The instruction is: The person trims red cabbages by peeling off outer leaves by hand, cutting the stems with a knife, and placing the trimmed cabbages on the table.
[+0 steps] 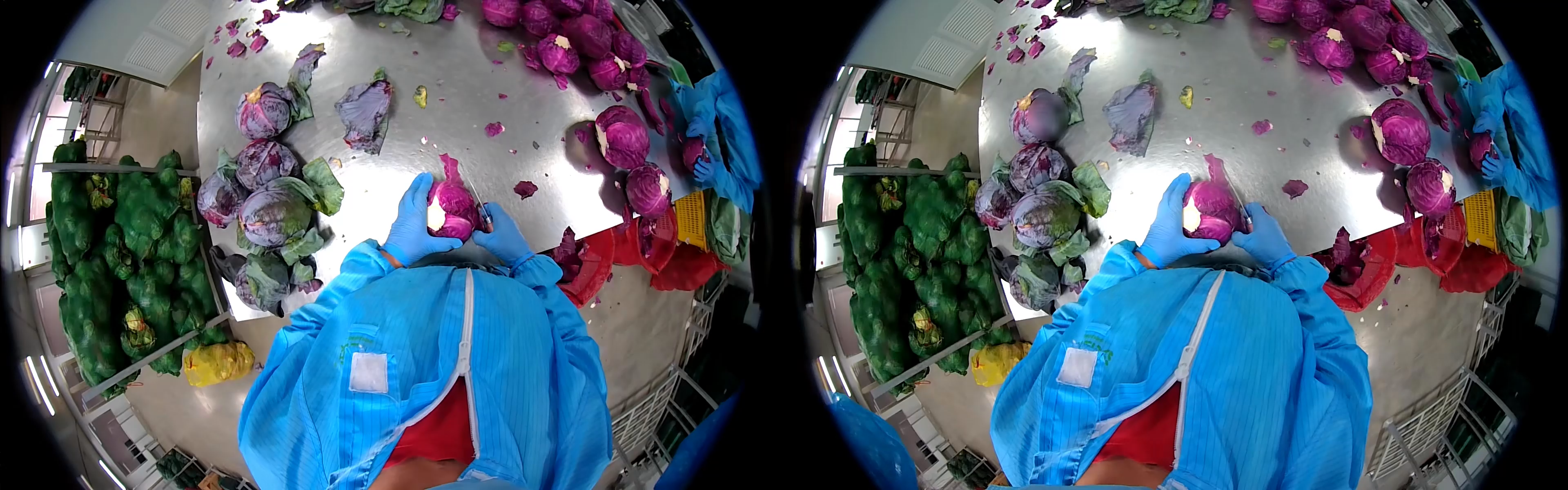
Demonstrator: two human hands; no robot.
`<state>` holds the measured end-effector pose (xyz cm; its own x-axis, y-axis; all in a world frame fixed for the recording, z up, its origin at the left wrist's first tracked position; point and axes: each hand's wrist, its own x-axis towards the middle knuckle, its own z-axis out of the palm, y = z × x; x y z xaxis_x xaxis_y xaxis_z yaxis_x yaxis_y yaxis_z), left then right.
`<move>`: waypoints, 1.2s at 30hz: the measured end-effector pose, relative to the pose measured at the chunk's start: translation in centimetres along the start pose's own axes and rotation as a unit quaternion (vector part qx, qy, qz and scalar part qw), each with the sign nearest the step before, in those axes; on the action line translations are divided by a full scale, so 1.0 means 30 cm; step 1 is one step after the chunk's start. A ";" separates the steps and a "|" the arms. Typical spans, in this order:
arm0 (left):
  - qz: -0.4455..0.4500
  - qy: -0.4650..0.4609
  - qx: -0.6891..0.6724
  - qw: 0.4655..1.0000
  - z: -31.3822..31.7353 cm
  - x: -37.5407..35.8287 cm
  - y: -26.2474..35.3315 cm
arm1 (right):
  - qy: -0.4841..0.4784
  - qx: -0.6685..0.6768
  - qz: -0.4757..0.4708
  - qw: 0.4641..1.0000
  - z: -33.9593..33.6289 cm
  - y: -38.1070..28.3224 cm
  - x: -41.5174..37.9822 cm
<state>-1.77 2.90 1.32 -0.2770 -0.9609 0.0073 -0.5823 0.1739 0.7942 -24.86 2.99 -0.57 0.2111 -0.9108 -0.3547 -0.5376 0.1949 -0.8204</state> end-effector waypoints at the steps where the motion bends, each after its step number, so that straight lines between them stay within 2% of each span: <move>1: -0.001 0.001 -0.001 1.000 -0.002 -0.001 0.000 | 0.000 0.004 0.009 1.000 0.009 0.014 0.006; 7: 0.012 0.008 -0.032 0.999 -0.008 0.000 -0.025 | 0.058 0.037 -0.030 0.997 0.055 0.060 0.015; 13: 0.031 0.014 -0.022 0.999 0.000 -0.013 -0.028 | -0.023 0.074 -0.025 0.997 0.004 0.014 0.000; 19: 0.047 0.030 0.012 0.998 0.017 -0.025 -0.019 | -0.004 0.071 0.027 0.997 0.025 0.027 0.003; 22: 0.042 0.014 -0.007 0.999 0.000 -0.022 -0.024 | 0.062 0.053 -0.004 0.997 0.058 0.053 0.009; 25: 0.044 0.011 -0.025 0.999 -0.001 -0.019 -0.045 | 0.078 0.060 0.001 0.995 0.068 0.053 0.009; 28: 0.044 0.002 -0.046 0.998 -0.009 -0.015 -0.057 | 0.014 0.131 0.000 0.991 0.050 0.070 0.013; 31: 0.033 -0.001 -0.039 0.999 -0.011 -0.016 -0.048 | -0.032 0.134 -0.023 0.990 0.005 0.029 -0.004; 34: 0.036 0.002 -0.001 0.999 -0.003 -0.019 -0.024 | -0.038 0.138 0.051 0.988 -0.004 -0.021 -0.013; 36: 0.059 0.009 0.013 0.998 0.011 -0.022 -0.026 | -0.028 0.119 0.050 0.991 0.008 0.009 -0.002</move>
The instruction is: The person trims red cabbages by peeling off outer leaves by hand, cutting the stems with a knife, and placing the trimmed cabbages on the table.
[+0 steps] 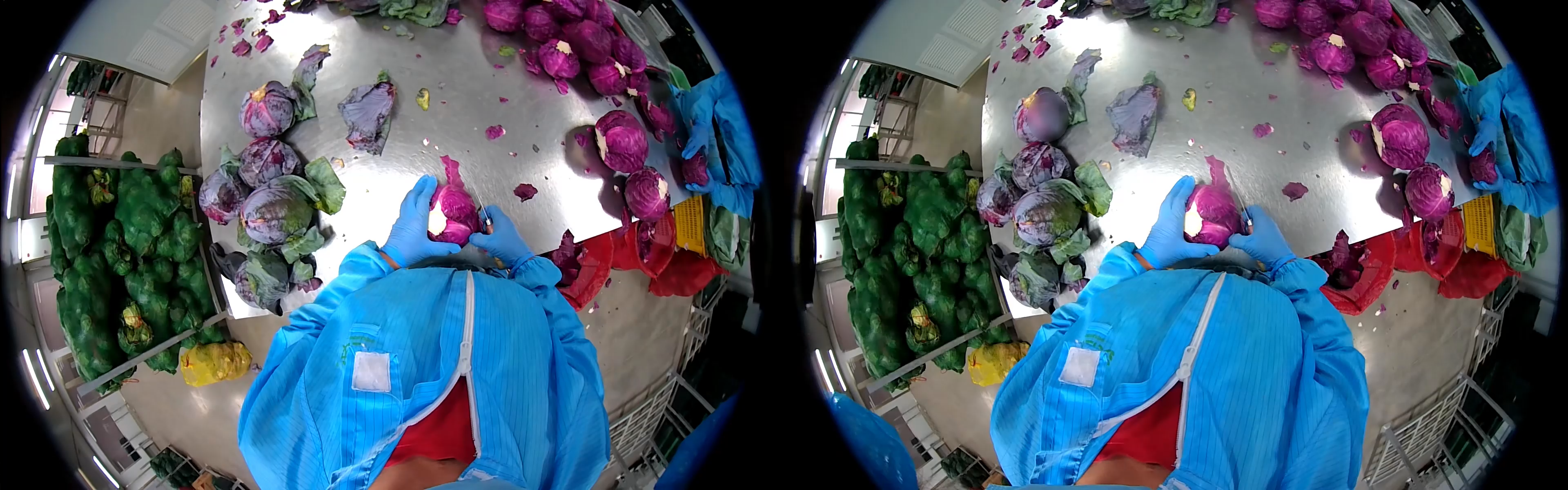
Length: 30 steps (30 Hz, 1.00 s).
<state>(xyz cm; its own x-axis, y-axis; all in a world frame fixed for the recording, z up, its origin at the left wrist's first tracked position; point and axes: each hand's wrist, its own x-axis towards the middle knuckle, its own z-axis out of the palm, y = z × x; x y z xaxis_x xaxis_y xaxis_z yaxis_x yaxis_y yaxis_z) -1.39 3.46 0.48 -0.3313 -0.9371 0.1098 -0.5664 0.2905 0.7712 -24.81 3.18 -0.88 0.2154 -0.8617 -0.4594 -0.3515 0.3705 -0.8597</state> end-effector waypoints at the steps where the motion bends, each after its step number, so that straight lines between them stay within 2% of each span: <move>1: 0.011 0.003 0.008 1.000 0.001 -0.004 -0.002 | 0.004 -0.009 -0.001 1.000 0.007 0.015 0.008; 7: 0.010 -0.004 -0.015 1.000 -0.017 0.003 -0.023 | 0.062 -0.118 -0.038 0.990 0.026 -0.002 0.001; 10: -0.015 -0.020 -0.089 0.996 -0.035 0.008 -0.064 | 0.049 -0.022 -0.013 0.998 0.025 0.027 0.013; 13: -0.022 -0.023 -0.109 0.994 -0.047 0.004 -0.097 | 0.045 0.001 -0.004 0.999 0.025 0.043 0.020; 19: -0.085 -0.042 -0.319 0.943 -0.064 0.001 -0.131 | 0.033 0.016 -0.094 0.995 -0.003 -0.016 0.000; 25: -0.136 -0.051 -0.452 0.880 -0.095 0.010 -0.152 | 0.092 0.107 0.000 0.990 -0.039 0.123 0.072; 26: -0.141 -0.049 -0.468 0.871 -0.102 0.008 -0.150 | 0.113 0.059 -0.002 0.992 -0.057 0.164 0.089; 29: -0.159 -0.028 -0.491 0.856 -0.115 0.001 -0.148 | 0.199 0.086 0.003 0.976 -0.092 0.128 0.050; 30: -0.166 -0.027 -0.500 0.849 -0.114 -0.007 -0.153 | 0.207 0.036 -0.014 0.978 -0.128 0.218 0.078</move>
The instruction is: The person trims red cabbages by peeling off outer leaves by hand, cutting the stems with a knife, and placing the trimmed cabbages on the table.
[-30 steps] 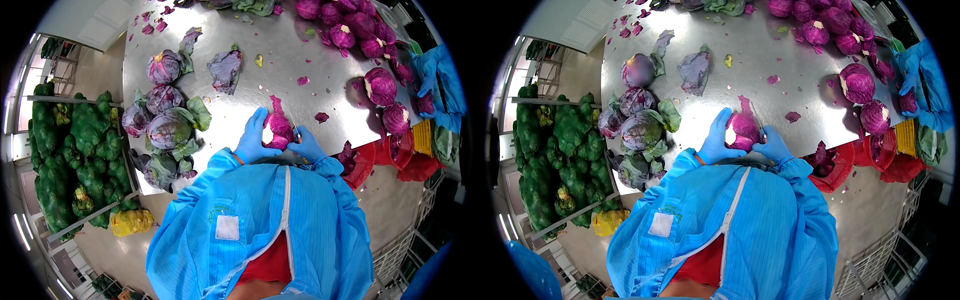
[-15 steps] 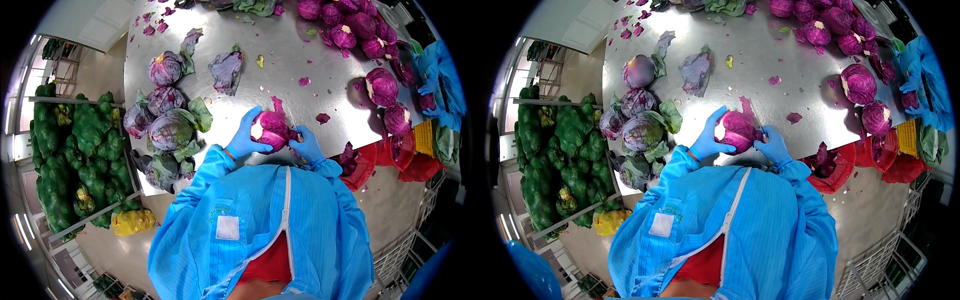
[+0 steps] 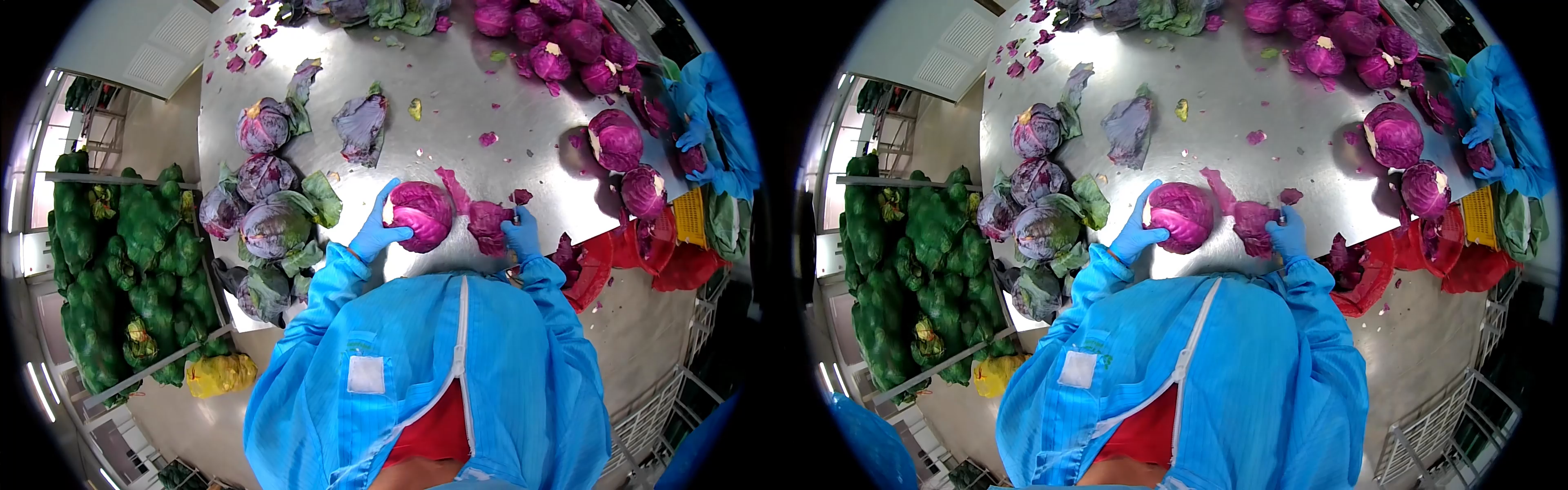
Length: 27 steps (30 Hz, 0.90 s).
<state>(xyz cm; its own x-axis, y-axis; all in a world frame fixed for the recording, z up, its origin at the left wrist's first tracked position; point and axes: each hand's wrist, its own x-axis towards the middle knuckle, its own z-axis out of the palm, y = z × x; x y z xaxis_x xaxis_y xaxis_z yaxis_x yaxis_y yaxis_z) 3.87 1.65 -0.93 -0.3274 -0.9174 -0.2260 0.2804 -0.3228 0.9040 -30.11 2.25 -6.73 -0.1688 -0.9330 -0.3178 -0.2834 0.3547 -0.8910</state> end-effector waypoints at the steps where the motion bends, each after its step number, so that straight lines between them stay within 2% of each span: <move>1: 0.003 0.006 -0.022 1.000 0.001 -0.005 -0.003 | 0.024 -0.034 -0.003 0.999 -0.033 0.058 0.018; 4: 0.010 0.020 -0.062 0.998 0.006 -0.014 -0.014 | 0.088 -0.135 -0.024 0.987 -0.156 0.171 0.024; 6: 0.017 0.025 -0.062 0.998 0.015 -0.018 -0.018 | 0.173 -0.211 -0.032 0.961 -0.259 0.259 -0.007; 8: 0.020 0.030 -0.058 0.998 0.023 -0.025 -0.019 | 0.177 -0.195 0.066 0.962 -0.388 0.284 -0.077; 10: 0.022 0.032 -0.049 0.998 0.026 -0.025 -0.016 | 0.242 -0.230 0.020 0.943 -0.522 0.367 -0.156; 12: 0.026 0.032 -0.040 0.998 0.027 -0.022 -0.017 | 0.217 -0.260 0.065 0.938 -0.663 0.384 -0.239; 13: 0.027 0.032 -0.037 0.998 0.028 -0.021 -0.022 | 0.217 -0.312 0.080 0.921 -0.733 0.465 -0.257; 15: 0.024 0.033 -0.034 0.999 0.018 -0.017 -0.035 | 0.323 -0.387 0.047 0.862 -0.729 0.427 -0.321; 18: 0.022 0.037 -0.024 0.999 0.019 -0.014 -0.039 | 0.310 -0.299 -0.034 0.902 -0.654 0.287 -0.273; 20: 0.019 0.047 -0.019 0.999 0.036 -0.020 -0.033 | 0.207 -0.306 -0.030 0.929 -0.561 0.181 -0.162; 21: 0.020 0.051 -0.015 0.998 0.048 -0.018 -0.030 | 0.214 -0.316 -0.094 0.920 -0.487 0.164 -0.095; 22: 0.028 0.057 -0.007 0.998 0.050 -0.019 -0.045 | 0.172 -0.260 -0.090 0.946 -0.403 0.063 -0.047; 23: 0.044 0.063 0.013 0.997 0.061 -0.017 -0.052 | 0.140 -0.215 -0.126 0.958 -0.330 0.055 0.039; 24: 0.051 0.067 0.030 0.996 0.067 -0.017 -0.060 | 0.114 -0.211 -0.150 0.959 -0.250 -0.037 0.091; 25: 0.057 0.073 0.047 0.995 0.077 -0.017 -0.065 | 0.034 -0.245 -0.157 0.956 -0.193 -0.197 0.123; 27: 0.061 0.090 0.079 0.991 0.109 -0.007 -0.050 | 0.022 -0.305 -0.256 0.917 -0.067 -0.222 0.277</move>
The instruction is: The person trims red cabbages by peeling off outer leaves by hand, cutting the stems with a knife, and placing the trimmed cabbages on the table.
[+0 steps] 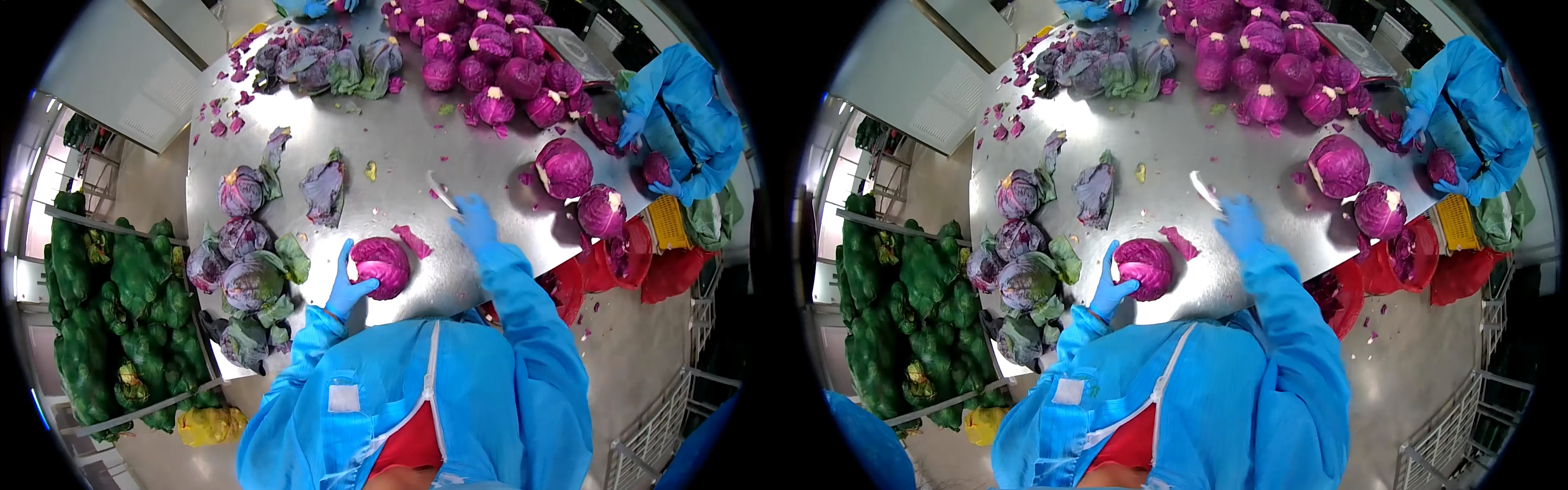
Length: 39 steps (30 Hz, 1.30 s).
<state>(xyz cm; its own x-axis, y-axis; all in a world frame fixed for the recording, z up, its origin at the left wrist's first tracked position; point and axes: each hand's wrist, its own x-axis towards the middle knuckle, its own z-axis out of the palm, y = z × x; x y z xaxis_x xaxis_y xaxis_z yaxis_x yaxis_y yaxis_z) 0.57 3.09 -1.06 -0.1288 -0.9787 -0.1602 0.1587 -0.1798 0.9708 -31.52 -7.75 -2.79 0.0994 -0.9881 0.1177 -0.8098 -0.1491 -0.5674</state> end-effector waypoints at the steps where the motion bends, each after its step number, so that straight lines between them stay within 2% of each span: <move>1: -0.004 0.006 0.003 1.000 0.018 0.000 0.013 | -0.032 -0.020 0.003 0.999 0.010 -0.054 0.070; 2: -0.006 0.012 0.007 1.000 0.035 0.002 0.024 | -0.062 -0.039 0.006 0.997 0.014 -0.100 0.126; 6: -0.005 0.053 0.020 0.998 0.062 -0.004 -0.003 | -0.084 -0.120 -0.010 0.989 0.098 -0.111 0.202; 8: -0.003 0.086 0.039 0.996 0.074 -0.010 -0.026 | -0.123 -0.112 -0.035 0.985 0.115 -0.054 0.153; 10: 0.011 0.109 0.077 0.991 0.128 -0.009 -0.001 | -0.099 -0.105 -0.062 0.988 0.116 0.010 0.045; 12: 0.027 0.121 0.112 0.986 0.147 -0.014 -0.029 | -0.096 -0.075 -0.046 0.992 0.059 0.072 -0.107; 13: 0.043 0.117 0.212 0.969 0.161 -0.018 -0.010 | -0.078 -0.052 -0.034 0.995 0.015 0.094 -0.194; 14: 0.041 0.105 0.224 0.968 0.182 -0.017 0.014 | -0.075 -0.002 -0.022 0.997 -0.025 0.131 -0.273; 15: 0.054 0.083 0.304 0.948 0.210 -0.007 0.064 | -0.028 0.007 -0.045 0.999 -0.070 0.169 -0.347; 16: 0.057 0.071 0.382 0.919 0.237 -0.002 0.107 | -0.031 -0.001 -0.039 0.999 -0.111 0.222 -0.406; 17: 0.093 0.060 0.423 0.899 0.251 0.005 0.122 | -0.014 -0.062 -0.005 0.998 -0.164 0.229 -0.467; 18: 0.123 0.046 0.465 0.875 0.265 0.015 0.131 | -0.045 -0.081 0.066 0.993 -0.212 0.249 -0.498; 19: 0.102 0.035 0.469 0.877 0.276 0.017 0.143 | -0.060 -0.059 0.115 0.990 -0.199 0.381 -0.555; 20: 0.082 0.017 0.470 0.879 0.280 0.014 0.153 | 0.044 -0.154 0.072 0.984 -0.154 0.489 -0.622; 22: 0.018 0.014 0.457 0.889 0.269 -0.020 0.200 | 0.023 -0.063 0.186 0.980 -0.162 0.475 -0.611; 24: 0.038 0.034 0.401 0.915 0.229 -0.064 0.180 | 0.027 0.011 0.158 0.987 -0.145 0.407 -0.582; 26: 0.122 0.081 0.332 0.932 0.162 -0.100 0.127 | 0.057 -0.035 0.052 0.996 -0.107 0.310 -0.519; 27: 0.168 0.104 0.297 0.934 0.131 -0.113 0.115 | 0.055 -0.028 0.031 0.998 -0.088 0.290 -0.472; 28: 0.151 0.149 0.297 0.931 0.075 -0.145 0.134 | 0.054 -0.021 0.012 0.998 -0.074 0.274 -0.435; 29: 0.210 0.210 0.318 0.900 0.003 -0.177 0.135 | 0.038 -0.020 0.007 0.999 -0.083 0.272 -0.411; 30: 0.184 0.315 0.194 0.911 -0.037 -0.236 0.208 | 0.038 -0.035 -0.004 0.999 -0.080 0.280 -0.394; 31: 0.233 0.419 0.290 0.828 -0.136 -0.288 0.275 | 0.039 -0.050 -0.014 0.998 -0.079 0.287 -0.380; 33: 0.282 0.572 0.307 0.706 -0.390 -0.404 0.234 | 0.002 -0.029 0.054 0.998 -0.090 0.286 -0.362; 34: 0.309 0.643 0.241 0.658 -0.454 -0.464 0.275 | -0.015 -0.019 0.090 0.996 -0.098 0.293 -0.355; 35: 0.288 0.698 0.170 0.634 -0.569 -0.542 0.227 | 0.012 -0.036 0.045 0.998 -0.083 0.310 -0.358; 36: 0.268 0.744 0.180 0.585 -0.652 -0.628 0.202 | 0.019 -0.028 0.041 0.999 -0.077 0.305 -0.360; 37: 0.272 0.787 0.117 0.542 -0.682 -0.687 0.186 | 0.027 -0.020 0.039 0.999 -0.068 0.294 -0.357; 39: 0.237 0.860 0.022 0.451 -0.840 -0.834 -0.072 | 0.018 -0.018 0.047 0.999 -0.077 0.271 -0.373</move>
<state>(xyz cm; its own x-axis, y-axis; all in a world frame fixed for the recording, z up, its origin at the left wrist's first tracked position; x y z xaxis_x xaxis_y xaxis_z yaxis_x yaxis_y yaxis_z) 28.10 25.47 -3.65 0.8657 0.4579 0.2021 -0.2552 0.0565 0.9652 -40.54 2.18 -6.83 0.0017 -0.9955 0.0952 -0.8353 -0.0537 -0.5471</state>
